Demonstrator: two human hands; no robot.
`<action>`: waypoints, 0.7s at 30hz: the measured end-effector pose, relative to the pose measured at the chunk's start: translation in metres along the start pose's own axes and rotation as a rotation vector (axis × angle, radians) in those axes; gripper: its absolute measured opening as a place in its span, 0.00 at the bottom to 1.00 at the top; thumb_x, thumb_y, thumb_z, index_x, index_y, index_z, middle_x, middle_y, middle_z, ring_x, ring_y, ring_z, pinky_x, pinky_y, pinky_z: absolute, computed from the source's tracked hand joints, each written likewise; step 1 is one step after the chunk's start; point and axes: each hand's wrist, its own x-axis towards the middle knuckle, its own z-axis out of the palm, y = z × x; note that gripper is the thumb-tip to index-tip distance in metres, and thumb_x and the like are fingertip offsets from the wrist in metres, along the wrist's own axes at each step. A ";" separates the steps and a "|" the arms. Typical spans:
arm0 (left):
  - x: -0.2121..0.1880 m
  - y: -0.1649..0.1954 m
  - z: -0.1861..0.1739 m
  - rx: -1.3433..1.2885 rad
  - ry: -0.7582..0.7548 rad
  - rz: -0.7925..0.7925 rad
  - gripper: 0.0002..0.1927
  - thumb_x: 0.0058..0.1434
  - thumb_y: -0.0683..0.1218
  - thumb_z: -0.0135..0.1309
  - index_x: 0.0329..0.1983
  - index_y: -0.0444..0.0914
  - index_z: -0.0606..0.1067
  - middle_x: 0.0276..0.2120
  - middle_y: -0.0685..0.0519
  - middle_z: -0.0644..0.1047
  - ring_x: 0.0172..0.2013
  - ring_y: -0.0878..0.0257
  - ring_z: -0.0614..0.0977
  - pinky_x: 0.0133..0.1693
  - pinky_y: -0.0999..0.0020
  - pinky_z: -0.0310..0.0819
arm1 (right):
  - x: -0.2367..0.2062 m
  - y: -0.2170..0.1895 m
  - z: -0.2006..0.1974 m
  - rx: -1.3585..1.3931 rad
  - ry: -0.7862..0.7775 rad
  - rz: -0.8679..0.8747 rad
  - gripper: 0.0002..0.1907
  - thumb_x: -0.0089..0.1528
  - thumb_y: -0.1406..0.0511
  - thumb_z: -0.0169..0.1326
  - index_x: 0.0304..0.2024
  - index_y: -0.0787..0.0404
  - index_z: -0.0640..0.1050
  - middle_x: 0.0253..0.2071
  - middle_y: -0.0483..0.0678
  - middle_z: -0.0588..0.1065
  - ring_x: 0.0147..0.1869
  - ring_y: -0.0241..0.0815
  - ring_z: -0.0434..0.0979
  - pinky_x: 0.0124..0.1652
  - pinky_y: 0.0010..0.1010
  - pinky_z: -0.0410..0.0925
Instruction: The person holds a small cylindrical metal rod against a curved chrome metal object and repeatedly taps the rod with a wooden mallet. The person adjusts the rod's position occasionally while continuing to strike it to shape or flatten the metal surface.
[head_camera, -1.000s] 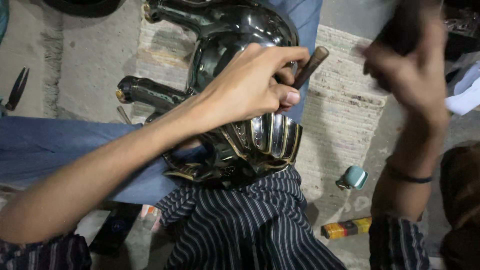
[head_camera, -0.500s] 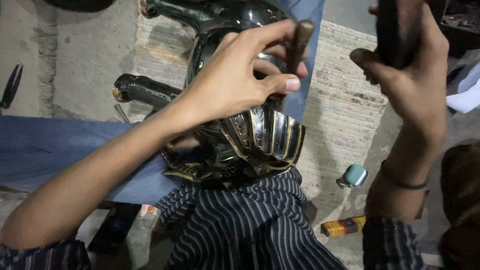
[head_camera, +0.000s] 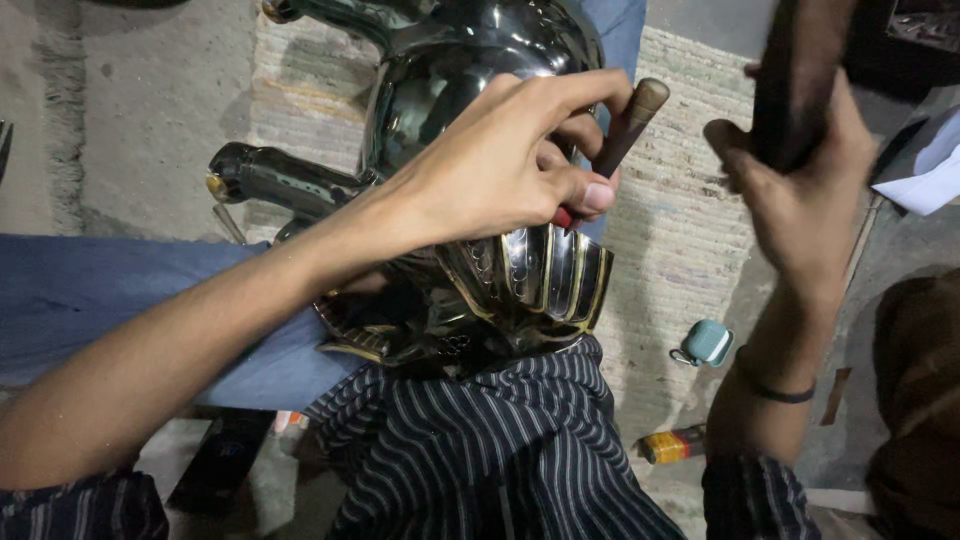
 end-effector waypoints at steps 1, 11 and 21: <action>0.000 0.000 0.001 -0.019 0.002 0.026 0.19 0.61 0.36 0.62 0.54 0.33 0.70 0.33 0.49 0.85 0.33 0.68 0.86 0.34 0.70 0.81 | 0.003 0.003 -0.007 -0.168 -0.028 -0.142 0.19 0.70 0.73 0.67 0.57 0.67 0.71 0.39 0.46 0.75 0.37 0.34 0.74 0.37 0.22 0.68; 0.005 0.003 0.006 0.148 0.020 0.178 0.23 0.61 0.39 0.65 0.58 0.35 0.72 0.38 0.44 0.85 0.40 0.61 0.90 0.37 0.66 0.87 | -0.008 0.019 -0.027 0.267 0.038 0.049 0.19 0.72 0.77 0.59 0.63 0.69 0.69 0.39 0.49 0.74 0.34 0.36 0.74 0.36 0.23 0.69; 0.024 0.029 0.009 0.274 -0.122 0.120 0.31 0.52 0.43 0.68 0.61 0.41 0.75 0.39 0.48 0.85 0.37 0.60 0.90 0.37 0.62 0.83 | -0.034 0.031 -0.022 0.039 -0.052 -0.180 0.29 0.65 0.78 0.58 0.67 0.68 0.66 0.51 0.53 0.72 0.42 0.41 0.77 0.42 0.28 0.73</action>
